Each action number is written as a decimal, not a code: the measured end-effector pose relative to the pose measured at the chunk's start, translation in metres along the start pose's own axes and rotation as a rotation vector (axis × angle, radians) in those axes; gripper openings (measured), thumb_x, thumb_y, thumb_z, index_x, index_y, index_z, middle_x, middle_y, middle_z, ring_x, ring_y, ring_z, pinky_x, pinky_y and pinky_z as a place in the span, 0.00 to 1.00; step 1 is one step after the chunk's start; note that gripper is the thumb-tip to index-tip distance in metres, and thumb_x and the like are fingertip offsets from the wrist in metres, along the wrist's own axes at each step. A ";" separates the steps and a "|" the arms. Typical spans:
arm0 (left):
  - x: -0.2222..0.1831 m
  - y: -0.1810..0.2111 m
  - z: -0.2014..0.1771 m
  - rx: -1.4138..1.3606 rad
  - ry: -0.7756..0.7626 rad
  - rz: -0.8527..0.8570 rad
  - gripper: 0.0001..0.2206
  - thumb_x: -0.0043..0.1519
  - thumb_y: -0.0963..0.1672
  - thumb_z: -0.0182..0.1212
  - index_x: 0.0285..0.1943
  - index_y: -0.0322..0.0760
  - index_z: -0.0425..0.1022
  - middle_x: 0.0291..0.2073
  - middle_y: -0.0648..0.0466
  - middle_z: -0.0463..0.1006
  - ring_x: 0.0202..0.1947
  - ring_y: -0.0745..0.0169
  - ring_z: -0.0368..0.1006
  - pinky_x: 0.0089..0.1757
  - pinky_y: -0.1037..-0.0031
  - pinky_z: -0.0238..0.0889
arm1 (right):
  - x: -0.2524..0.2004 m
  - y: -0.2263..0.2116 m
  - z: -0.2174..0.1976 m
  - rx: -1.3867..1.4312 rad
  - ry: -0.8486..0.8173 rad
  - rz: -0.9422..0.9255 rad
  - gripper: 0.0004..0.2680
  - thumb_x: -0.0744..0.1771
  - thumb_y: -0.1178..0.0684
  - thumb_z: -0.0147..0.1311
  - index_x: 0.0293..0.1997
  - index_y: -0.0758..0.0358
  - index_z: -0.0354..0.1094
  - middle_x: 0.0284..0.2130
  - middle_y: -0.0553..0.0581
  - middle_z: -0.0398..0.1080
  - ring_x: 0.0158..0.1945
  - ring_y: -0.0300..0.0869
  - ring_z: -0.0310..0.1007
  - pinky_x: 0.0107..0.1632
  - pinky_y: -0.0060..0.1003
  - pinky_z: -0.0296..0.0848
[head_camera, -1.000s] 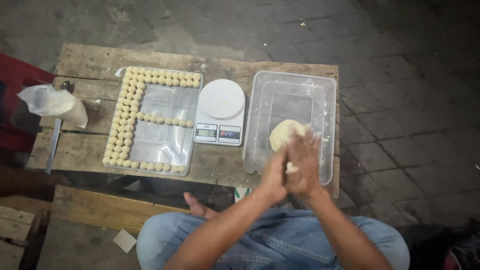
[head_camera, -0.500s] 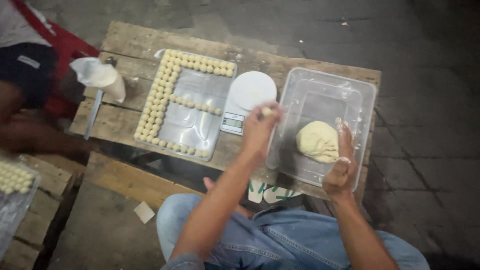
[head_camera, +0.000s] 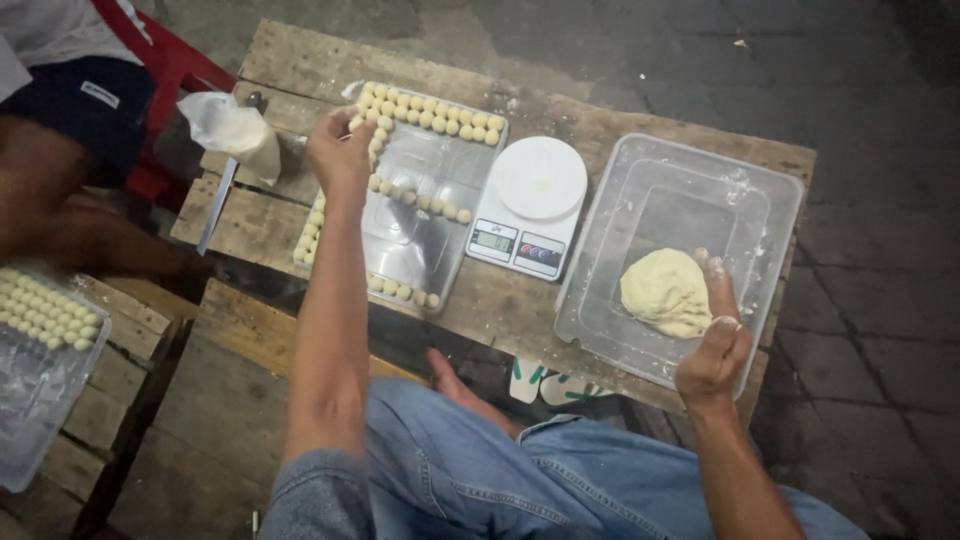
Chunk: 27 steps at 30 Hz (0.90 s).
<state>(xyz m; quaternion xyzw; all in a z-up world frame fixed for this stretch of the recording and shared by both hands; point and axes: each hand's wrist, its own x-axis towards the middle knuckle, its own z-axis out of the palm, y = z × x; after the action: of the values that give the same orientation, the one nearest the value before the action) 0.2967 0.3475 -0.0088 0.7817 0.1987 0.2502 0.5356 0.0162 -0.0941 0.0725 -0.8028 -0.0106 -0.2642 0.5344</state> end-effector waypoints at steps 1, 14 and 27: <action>-0.006 0.010 -0.009 -0.012 -0.007 -0.005 0.16 0.52 0.42 0.75 0.49 0.43 0.83 0.37 0.54 0.85 0.34 0.65 0.83 0.35 0.73 0.77 | 0.001 0.000 0.001 0.023 0.004 -0.013 0.27 0.73 0.42 0.19 0.70 0.79 0.58 0.62 0.76 0.65 0.68 0.58 0.63 0.74 0.51 0.56; -0.082 0.021 0.011 0.265 -0.514 0.194 0.18 0.54 0.42 0.73 0.54 0.44 0.81 0.43 0.53 0.82 0.42 0.56 0.83 0.46 0.68 0.77 | -0.010 0.025 0.002 0.154 -0.010 -0.001 0.25 0.74 0.45 0.23 0.70 0.81 0.55 0.61 0.79 0.64 0.68 0.60 0.62 0.72 0.53 0.60; -0.104 0.040 0.038 0.280 -0.532 0.293 0.16 0.60 0.41 0.68 0.56 0.33 0.78 0.43 0.44 0.81 0.43 0.46 0.82 0.45 0.60 0.78 | -0.010 0.025 0.001 0.176 0.024 0.060 0.26 0.74 0.43 0.23 0.70 0.81 0.57 0.61 0.78 0.65 0.68 0.58 0.62 0.71 0.51 0.63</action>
<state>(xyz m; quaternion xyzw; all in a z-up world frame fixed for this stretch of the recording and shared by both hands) 0.2382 0.2454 -0.0013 0.9059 -0.0300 0.0818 0.4145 0.0156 -0.1013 0.0462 -0.7497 -0.0031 -0.2555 0.6105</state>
